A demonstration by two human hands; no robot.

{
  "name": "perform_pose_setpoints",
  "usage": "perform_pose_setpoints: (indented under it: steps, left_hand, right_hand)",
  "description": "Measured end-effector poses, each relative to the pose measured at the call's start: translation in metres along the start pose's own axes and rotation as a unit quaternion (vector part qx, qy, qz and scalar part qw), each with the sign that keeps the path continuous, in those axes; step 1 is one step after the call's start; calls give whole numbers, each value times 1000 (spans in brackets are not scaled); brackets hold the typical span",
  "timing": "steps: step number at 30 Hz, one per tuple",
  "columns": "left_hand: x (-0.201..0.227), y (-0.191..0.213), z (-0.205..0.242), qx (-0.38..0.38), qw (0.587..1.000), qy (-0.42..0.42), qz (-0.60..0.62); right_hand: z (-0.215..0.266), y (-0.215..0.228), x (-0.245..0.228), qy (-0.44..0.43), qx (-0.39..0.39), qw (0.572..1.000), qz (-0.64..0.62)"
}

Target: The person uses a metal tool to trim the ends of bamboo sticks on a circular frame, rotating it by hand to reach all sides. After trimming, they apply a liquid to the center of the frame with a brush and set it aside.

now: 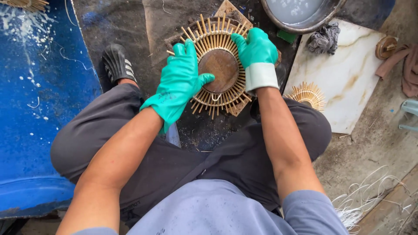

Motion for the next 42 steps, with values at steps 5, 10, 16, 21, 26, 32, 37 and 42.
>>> perform_pose_setpoints:
  steps: [5, 10, 16, 21, 26, 32, 37, 42]
  left_hand:
    - [-22, -4, 10, 132, 987, -93, -9]
    - [-81, -16, 33, 195, 979, -42, 41]
    - [-94, -27, 40, 88, 897, 115, 417]
    - [-34, -16, 55, -10, 765, 127, 632]
    - [51, -53, 51, -57, 634, 35, 771]
    - [122, -76, 34, -103, 665, -45, 738]
    - [135, -51, 37, -130, 712, -36, 689]
    - [124, -33, 45, -131, 768, -59, 624]
  right_hand:
    - [-6, 46, -12, 31, -81, 996, 14]
    - [53, 84, -11, 67, -97, 991, -58]
    - [76, 25, -7, 44, -118, 983, -131]
    - [68, 74, -6, -9, -141, 974, -177]
    - [61, 62, 33, -7, -137, 943, -302]
    - [64, 49, 58, -37, -129, 904, -407]
    - [69, 63, 57, -7, -136, 873, -469]
    - [98, 124, 37, -54, -191, 827, -526]
Point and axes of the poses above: each hand's wrist, its own z-axis away from the middle knuckle, its own y-axis out of the back of the hand, x = y × z, the point moved 7 cm from there along -z, towards the middle knuckle, and after that the axes turned 10 degrees about -y, right-handed, at the moved point
